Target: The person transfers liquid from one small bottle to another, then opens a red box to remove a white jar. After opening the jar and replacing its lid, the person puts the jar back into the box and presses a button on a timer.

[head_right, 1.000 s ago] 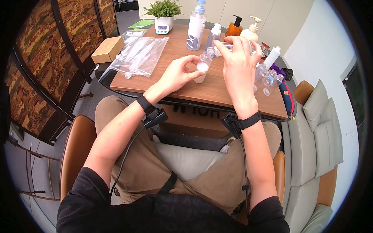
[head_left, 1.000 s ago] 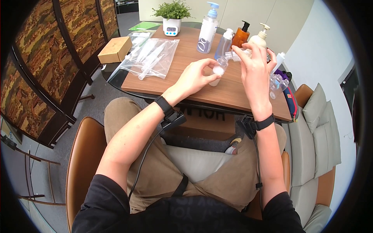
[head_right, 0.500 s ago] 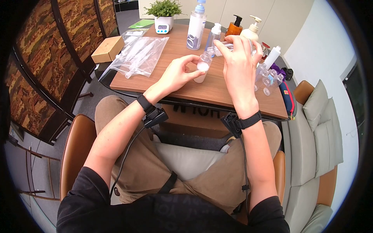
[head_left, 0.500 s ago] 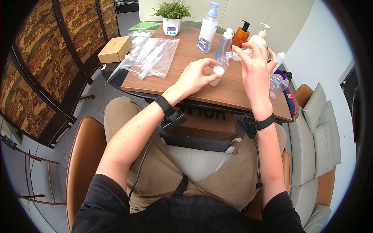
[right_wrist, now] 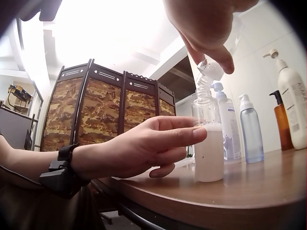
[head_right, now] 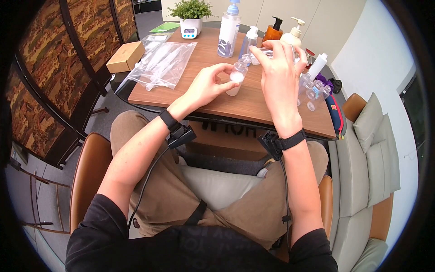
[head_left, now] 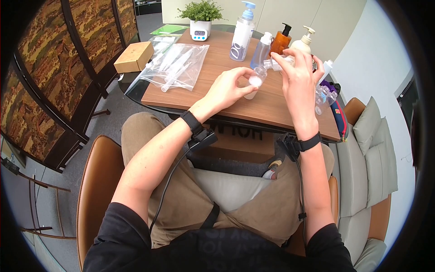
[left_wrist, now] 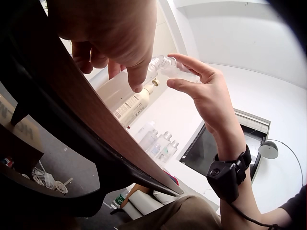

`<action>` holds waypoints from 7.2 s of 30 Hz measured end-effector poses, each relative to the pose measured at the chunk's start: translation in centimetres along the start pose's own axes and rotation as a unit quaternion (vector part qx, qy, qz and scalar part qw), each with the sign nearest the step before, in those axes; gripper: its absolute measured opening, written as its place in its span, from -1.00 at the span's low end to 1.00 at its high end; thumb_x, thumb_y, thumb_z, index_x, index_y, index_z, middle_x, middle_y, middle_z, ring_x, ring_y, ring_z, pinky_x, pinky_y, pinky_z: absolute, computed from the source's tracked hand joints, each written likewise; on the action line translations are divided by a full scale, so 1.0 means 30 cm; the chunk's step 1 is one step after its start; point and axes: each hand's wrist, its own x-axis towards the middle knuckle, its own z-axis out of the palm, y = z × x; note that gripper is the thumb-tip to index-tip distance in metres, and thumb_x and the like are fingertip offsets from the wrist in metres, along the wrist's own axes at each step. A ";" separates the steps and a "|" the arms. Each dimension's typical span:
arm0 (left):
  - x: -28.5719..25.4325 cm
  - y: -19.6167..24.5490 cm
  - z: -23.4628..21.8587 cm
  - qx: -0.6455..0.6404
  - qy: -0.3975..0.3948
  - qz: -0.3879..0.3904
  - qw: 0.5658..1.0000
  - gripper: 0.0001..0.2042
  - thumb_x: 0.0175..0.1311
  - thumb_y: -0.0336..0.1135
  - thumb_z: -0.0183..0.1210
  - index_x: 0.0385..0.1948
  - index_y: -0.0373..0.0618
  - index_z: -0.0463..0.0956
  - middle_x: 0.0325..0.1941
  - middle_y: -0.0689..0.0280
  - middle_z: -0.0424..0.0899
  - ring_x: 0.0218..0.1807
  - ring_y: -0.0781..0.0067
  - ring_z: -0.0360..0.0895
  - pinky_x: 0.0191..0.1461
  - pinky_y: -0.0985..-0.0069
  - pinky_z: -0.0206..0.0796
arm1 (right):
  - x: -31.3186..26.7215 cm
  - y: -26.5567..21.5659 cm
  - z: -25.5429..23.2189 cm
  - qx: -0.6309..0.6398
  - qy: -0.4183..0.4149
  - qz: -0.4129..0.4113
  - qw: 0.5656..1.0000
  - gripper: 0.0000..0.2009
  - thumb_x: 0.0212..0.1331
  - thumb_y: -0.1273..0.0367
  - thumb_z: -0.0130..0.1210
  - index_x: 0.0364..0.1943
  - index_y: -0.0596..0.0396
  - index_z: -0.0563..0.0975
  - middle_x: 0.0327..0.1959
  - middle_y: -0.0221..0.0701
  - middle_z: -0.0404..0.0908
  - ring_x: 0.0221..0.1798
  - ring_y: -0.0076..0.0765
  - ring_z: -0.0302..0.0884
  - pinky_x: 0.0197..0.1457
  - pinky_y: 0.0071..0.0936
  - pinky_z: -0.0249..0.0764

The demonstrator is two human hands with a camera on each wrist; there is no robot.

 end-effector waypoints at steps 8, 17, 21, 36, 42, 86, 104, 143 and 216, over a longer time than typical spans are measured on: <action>0.000 0.005 -0.001 0.001 -0.005 -0.013 1.000 -0.47 0.32 -0.12 0.55 0.23 -0.20 0.70 0.09 0.23 0.88 -0.30 0.48 0.59 -0.08 0.43 0.55 | -0.001 0.002 -0.001 0.001 0.003 -0.002 1.000 -0.54 0.28 0.58 0.33 0.20 -0.25 0.80 0.20 -0.44 0.70 0.35 -0.25 0.61 0.67 0.06 0.08; 0.001 0.003 0.000 0.004 -0.002 -0.006 1.000 -0.45 0.31 -0.10 0.56 0.24 -0.21 0.70 0.09 0.24 0.88 -0.32 0.49 0.56 -0.10 0.43 0.55 | -0.005 0.007 0.009 0.024 0.016 0.004 1.000 -0.57 0.24 0.59 0.32 0.13 -0.19 0.82 0.12 -0.49 0.67 0.37 -0.31 0.55 0.68 0.09 0.04; -0.001 0.007 -0.004 0.005 -0.002 -0.012 1.000 -0.45 0.30 -0.10 0.56 0.25 -0.21 0.70 0.08 0.24 0.88 -0.37 0.52 0.54 -0.13 0.44 0.54 | -0.010 0.010 0.009 0.056 0.004 0.019 0.998 -0.55 0.26 0.58 0.35 0.20 -0.21 0.80 0.16 -0.42 0.69 0.35 -0.25 0.59 0.67 0.05 0.06; -0.001 -0.008 -0.005 -0.021 -0.022 -0.021 0.999 -0.52 0.39 -0.24 0.52 0.27 -0.24 0.66 0.12 0.29 0.84 -0.37 0.71 0.56 -0.18 0.56 0.55 | -0.077 0.055 0.085 0.215 -0.072 0.143 0.963 -0.54 0.27 0.39 0.46 0.29 -0.18 0.75 0.18 -0.41 0.74 0.41 -0.26 0.56 0.66 -0.02 -0.01; 0.003 -0.015 -0.002 -0.020 -0.014 -0.015 1.000 -0.54 0.39 -0.29 0.53 0.25 -0.27 0.65 0.08 0.32 0.80 -0.49 0.88 0.35 -0.41 0.66 0.26 | -0.126 0.088 0.182 0.330 -0.048 0.162 0.929 -0.47 0.23 0.32 0.52 0.30 0.08 0.70 0.08 -0.25 0.82 0.04 -0.27 0.82 0.20 -0.22 0.71; -0.005 -0.030 -0.010 -0.052 0.002 -0.044 0.998 -0.59 0.41 -0.39 0.53 0.17 -0.30 0.58 0.08 0.30 0.80 -0.53 0.92 0.25 -0.55 0.73 0.05 | -0.153 -0.017 0.153 0.499 0.061 0.338 0.796 -0.89 0.39 0.45 0.34 -0.17 0.21 0.64 -0.26 -0.40 0.67 -0.23 -0.49 0.64 -0.08 -0.45 0.62; -0.008 -0.026 0.000 -0.024 0.025 -0.026 0.999 -0.65 0.39 -0.31 0.53 0.10 -0.22 0.66 -0.56 0.65 0.40 -0.52 0.86 0.18 -0.43 0.66 -0.07 | -0.157 -0.086 0.107 0.474 -0.046 0.304 0.825 -0.84 0.36 0.32 0.37 -0.17 0.13 0.70 -0.39 -0.31 0.79 -0.37 -0.29 0.75 -0.22 -0.30 0.64; -0.006 -0.017 -0.006 -0.024 0.008 -0.031 0.999 -0.67 0.41 -0.34 0.50 0.09 -0.21 0.64 -0.58 0.64 0.36 -0.52 0.87 0.17 -0.43 0.62 -0.10 | -0.171 0.124 0.057 0.319 0.147 0.181 0.919 -0.93 0.35 0.48 0.30 -0.17 0.08 0.76 -0.43 -0.35 0.77 -0.44 -0.35 0.67 -0.22 -0.33 0.55; 0.073 0.027 0.119 -0.032 0.000 -0.040 0.999 -0.48 0.36 -0.25 0.55 0.25 -0.33 0.64 0.19 0.19 0.84 -0.46 0.76 0.31 -0.36 0.60 0.27 | -0.231 0.133 0.145 0.431 -0.092 0.369 0.818 -0.50 0.19 0.18 0.52 0.06 0.29 0.66 -0.05 -0.12 0.84 0.07 -0.15 0.84 0.20 -0.23 0.71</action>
